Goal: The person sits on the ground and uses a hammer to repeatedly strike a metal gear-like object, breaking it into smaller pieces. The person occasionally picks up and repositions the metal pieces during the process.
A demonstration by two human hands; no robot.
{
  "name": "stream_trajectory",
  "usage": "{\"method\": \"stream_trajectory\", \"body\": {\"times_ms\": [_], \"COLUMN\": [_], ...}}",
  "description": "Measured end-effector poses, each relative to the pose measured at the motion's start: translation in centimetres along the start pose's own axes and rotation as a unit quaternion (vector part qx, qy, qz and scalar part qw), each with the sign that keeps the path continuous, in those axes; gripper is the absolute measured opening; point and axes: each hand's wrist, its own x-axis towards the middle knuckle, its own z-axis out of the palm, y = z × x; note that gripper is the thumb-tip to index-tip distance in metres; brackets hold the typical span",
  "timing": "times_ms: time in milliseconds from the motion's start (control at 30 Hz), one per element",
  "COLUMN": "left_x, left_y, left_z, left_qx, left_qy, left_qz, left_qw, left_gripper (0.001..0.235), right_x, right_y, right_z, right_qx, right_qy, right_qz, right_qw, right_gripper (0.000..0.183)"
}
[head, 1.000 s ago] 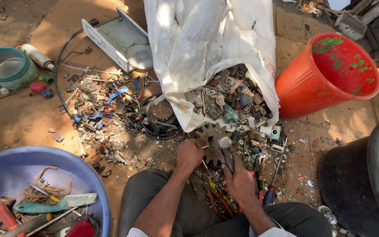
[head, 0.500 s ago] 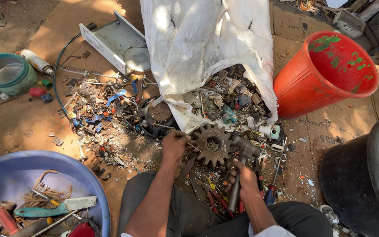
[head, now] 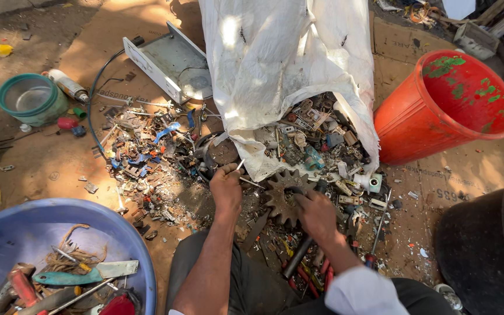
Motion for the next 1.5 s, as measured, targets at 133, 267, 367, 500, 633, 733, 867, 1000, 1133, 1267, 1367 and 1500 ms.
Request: {"method": "stream_trajectory", "body": {"times_ms": [133,267,367,500,633,733,867,1000,1133,1267,1367,1500], "left_x": [1.2,2.4,2.7,2.3,1.9,1.8,1.1,1.3,1.3,1.6,1.9,2.2], "left_y": [-1.1,-2.5,-3.0,-2.8,-2.3,-1.5,-1.1,-0.3,-0.9,-1.4,-1.9,-2.3], "left_z": [0.2,0.3,1.1,1.3,1.1,1.0,1.2,1.4,1.3,1.5,1.5,1.3], "left_qx": [-0.028,-0.060,-0.068,-0.061,-0.052,-0.050,-0.012,-0.008,-0.029,-0.038,-0.036,-0.044], "left_qy": [-0.020,-0.032,-0.048,-0.052,-0.050,-0.045,-0.054,-0.057,-0.058,-0.062,-0.062,-0.062], "left_qz": [-0.003,0.002,0.005,-0.006,-0.012,-0.017,-0.024,-0.024,-0.033,-0.026,-0.021,-0.015], "left_qw": [0.999,0.998,0.997,0.997,0.997,0.998,0.998,0.998,0.997,0.997,0.997,0.997], "left_gripper": [0.025,0.024,0.023,0.023,0.023,0.024,0.027,0.026,0.026,0.025,0.025,0.025], "right_x": [6.5,7.7,7.7,8.0,7.9,8.4,7.8,8.7,8.1,7.9,8.4,8.4], "right_y": [-0.2,-0.1,0.3,1.1,2.4,2.4,2.5,3.0,3.2,3.3,3.6,4.1], "right_z": [0.3,1.8,2.7,3.1,2.6,2.9,3.4,3.2,3.4,3.4,2.8,0.8], "right_qx": [-0.197,-0.259,-0.260,-0.252,-0.242,-0.253,-0.278,-0.267,-0.253,-0.233,-0.227,-0.192], "right_qy": [-0.383,-0.417,-0.415,-0.397,-0.375,-0.371,-0.402,-0.382,-0.364,-0.341,-0.325,-0.334], "right_qz": [-0.046,-0.149,-0.165,-0.195,-0.257,-0.285,-0.271,-0.303,-0.303,-0.298,-0.309,-0.254], "right_qw": [0.901,0.858,0.856,0.861,0.857,0.847,0.829,0.831,0.844,0.861,0.865,0.887], "right_gripper": [0.013,0.017,0.021,0.020,0.015,0.016,0.019,0.015,0.015,0.016,0.016,0.017]}}
